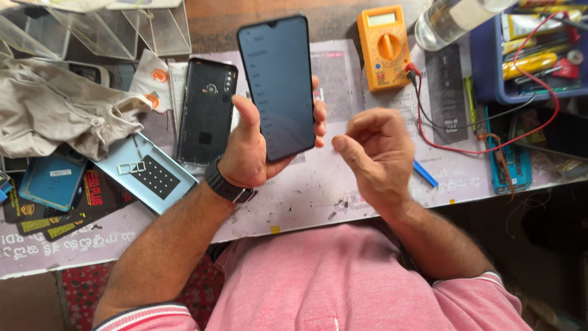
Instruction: The person cleans a small green circuit board with a spray and a toothbrush. They then insert the board into the bottom of a disassembled smartphone and connect a ribbon cable. Finally, they test the phone's screen and dial pad functionality.
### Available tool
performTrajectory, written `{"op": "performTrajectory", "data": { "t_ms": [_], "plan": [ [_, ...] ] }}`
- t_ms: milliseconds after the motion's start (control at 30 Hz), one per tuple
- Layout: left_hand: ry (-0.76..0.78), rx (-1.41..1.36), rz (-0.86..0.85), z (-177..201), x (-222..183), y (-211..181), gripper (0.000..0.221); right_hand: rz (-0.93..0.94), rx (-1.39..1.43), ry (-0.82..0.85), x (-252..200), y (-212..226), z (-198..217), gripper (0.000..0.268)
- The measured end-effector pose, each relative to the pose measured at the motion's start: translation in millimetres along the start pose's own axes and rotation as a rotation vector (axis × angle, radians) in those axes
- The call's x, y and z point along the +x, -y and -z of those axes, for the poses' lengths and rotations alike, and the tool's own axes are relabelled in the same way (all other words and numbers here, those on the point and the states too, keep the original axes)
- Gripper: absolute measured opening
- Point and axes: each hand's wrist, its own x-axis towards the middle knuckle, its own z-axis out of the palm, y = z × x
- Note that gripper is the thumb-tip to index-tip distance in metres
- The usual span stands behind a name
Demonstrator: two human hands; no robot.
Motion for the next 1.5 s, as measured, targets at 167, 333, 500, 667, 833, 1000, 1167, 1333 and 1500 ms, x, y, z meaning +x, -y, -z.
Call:
{"op": "performTrajectory", "data": {
  "t_ms": [167, 333, 500, 667, 833, 1000, 1167, 1333, 1500],
  "plan": [
    [0.015, -0.014, -0.043, 4, 0, 1, 0.106, -0.523, 0.48, -0.026, -5, -16, -9, 0.018],
    [0.006, -0.066, -0.041, 4, -1, 2, 0.109, -0.69, 0.607, -0.045, -4, -14, -18, 0.017],
    [0.016, -0.028, -0.058, 7, -2, 2, 0.11, -0.695, 0.646, -0.016, -5, -14, -31, 0.018],
    [0.018, 0.005, -0.08, 7, -2, 4, 0.108, -0.68, 0.622, -0.002, -3, -18, -34, 0.017],
    [0.027, 0.003, -0.09, 6, -1, 3, 0.108, -0.655, 0.619, -0.008, -4, -24, -33, 0.013],
    [0.01, 0.043, -0.068, 2, -1, 2, 0.111, -0.548, 0.594, -0.019, -6, -24, -31, 0.014],
    [-0.112, 0.224, -0.13, 1, -4, 8, 0.104, -0.359, 0.574, -0.05, -3, -30, -22, 0.014],
    [-0.216, 0.377, -0.203, -7, -1, 9, 0.107, -0.121, 0.264, -0.091, 0, -37, -14, 0.015],
    [-0.214, 0.406, -0.165, -2, -2, 9, 0.103, 0.276, -0.453, -0.007, -6, -23, -18, 0.023]
  ]
}}
